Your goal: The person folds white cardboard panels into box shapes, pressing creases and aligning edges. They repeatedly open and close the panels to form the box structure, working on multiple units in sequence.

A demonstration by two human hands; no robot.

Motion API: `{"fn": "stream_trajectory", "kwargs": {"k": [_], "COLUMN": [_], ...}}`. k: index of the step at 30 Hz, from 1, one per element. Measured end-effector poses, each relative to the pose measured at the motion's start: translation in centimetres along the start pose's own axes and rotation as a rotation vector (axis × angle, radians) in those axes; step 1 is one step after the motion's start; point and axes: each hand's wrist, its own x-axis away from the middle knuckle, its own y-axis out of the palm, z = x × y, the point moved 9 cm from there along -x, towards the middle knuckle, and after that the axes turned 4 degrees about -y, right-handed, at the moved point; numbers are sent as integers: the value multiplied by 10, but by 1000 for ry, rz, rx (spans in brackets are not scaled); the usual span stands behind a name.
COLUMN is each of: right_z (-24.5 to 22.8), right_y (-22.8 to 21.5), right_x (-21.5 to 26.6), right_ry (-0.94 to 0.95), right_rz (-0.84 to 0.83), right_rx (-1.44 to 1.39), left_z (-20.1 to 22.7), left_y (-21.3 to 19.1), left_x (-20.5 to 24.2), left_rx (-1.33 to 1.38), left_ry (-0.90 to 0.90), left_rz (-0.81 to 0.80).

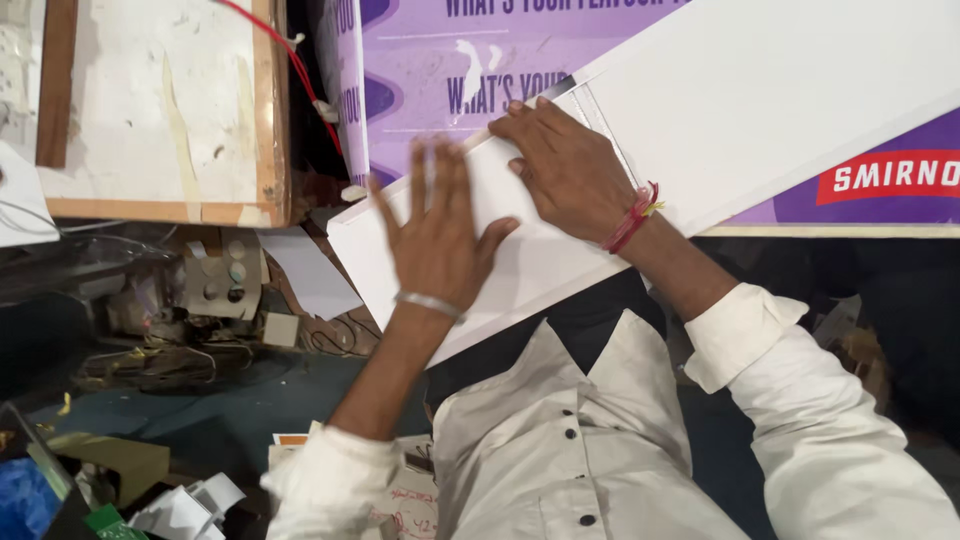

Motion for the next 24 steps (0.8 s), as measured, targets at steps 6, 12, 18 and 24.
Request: {"fn": "stream_trajectory", "kwargs": {"k": [6, 12, 18, 24], "right_z": [-12, 40, 82, 105], "right_y": [-8, -1, -58, -53], "right_x": [1, -11, 18, 30], "right_ry": [-60, 277, 67, 109], "right_rz": [65, -270, 143, 233], "right_rx": [78, 24, 67, -96], "left_z": [-41, 5, 56, 112], "left_y": [-19, -3, 5, 23], "left_x": [38, 16, -33, -78], "left_rx": [-15, 21, 145, 55], "left_ry": [-240, -114, 42, 112], "left_rz": [-5, -27, 92, 1]}}
